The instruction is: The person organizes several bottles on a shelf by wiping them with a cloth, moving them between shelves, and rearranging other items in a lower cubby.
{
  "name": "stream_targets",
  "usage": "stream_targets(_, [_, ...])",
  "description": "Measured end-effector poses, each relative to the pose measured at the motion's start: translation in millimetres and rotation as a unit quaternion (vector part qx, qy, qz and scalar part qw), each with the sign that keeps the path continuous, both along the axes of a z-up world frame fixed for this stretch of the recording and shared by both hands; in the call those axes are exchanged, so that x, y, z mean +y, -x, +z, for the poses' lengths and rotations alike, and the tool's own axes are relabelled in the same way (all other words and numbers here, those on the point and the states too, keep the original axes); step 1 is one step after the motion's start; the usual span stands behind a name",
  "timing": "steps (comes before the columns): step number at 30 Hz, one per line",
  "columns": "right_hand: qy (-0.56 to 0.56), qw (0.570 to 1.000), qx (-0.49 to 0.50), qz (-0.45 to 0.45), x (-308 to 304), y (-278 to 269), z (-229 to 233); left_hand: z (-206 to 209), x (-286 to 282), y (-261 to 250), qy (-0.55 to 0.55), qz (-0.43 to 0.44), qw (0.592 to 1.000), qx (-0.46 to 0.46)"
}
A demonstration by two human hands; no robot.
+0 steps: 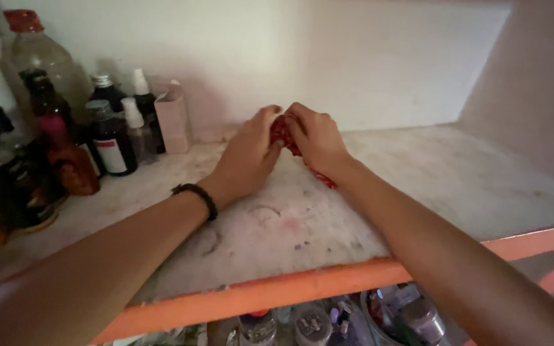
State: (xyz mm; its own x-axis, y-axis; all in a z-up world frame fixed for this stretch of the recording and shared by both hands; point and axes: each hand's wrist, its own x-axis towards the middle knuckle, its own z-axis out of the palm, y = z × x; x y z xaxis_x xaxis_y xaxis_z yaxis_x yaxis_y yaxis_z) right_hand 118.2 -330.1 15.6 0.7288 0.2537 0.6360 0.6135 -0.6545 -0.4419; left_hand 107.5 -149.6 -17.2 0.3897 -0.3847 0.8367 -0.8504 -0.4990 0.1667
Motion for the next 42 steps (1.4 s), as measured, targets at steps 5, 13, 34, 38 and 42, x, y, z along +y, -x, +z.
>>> stream_targets(5, [-0.083,0.981,0.049,0.167,7.9,19.7,12.2,3.3,3.3,-9.5,0.105,0.019,0.989,0.101])
stream_targets(13, [-0.081,0.967,-0.033,0.239,-11.7,16.4,6.9,18.6,17.8,-18.2,0.282,-0.164,0.926,0.192])
stream_targets(34, [-0.376,0.911,0.101,0.135,-36.7,87.3,20.0,58.0,10.7,37.1,0.299,-0.210,0.846,0.388])
stream_targets(38, [-0.181,0.952,0.217,0.116,-56.2,130.6,28.8,85.2,-3.8,90.6,0.226,-0.262,0.825,0.447])
stream_targets(42, [-0.310,0.868,0.283,0.265,-106.6,173.1,10.3,96.5,-35.5,114.1,-0.023,-0.171,0.901,0.399])
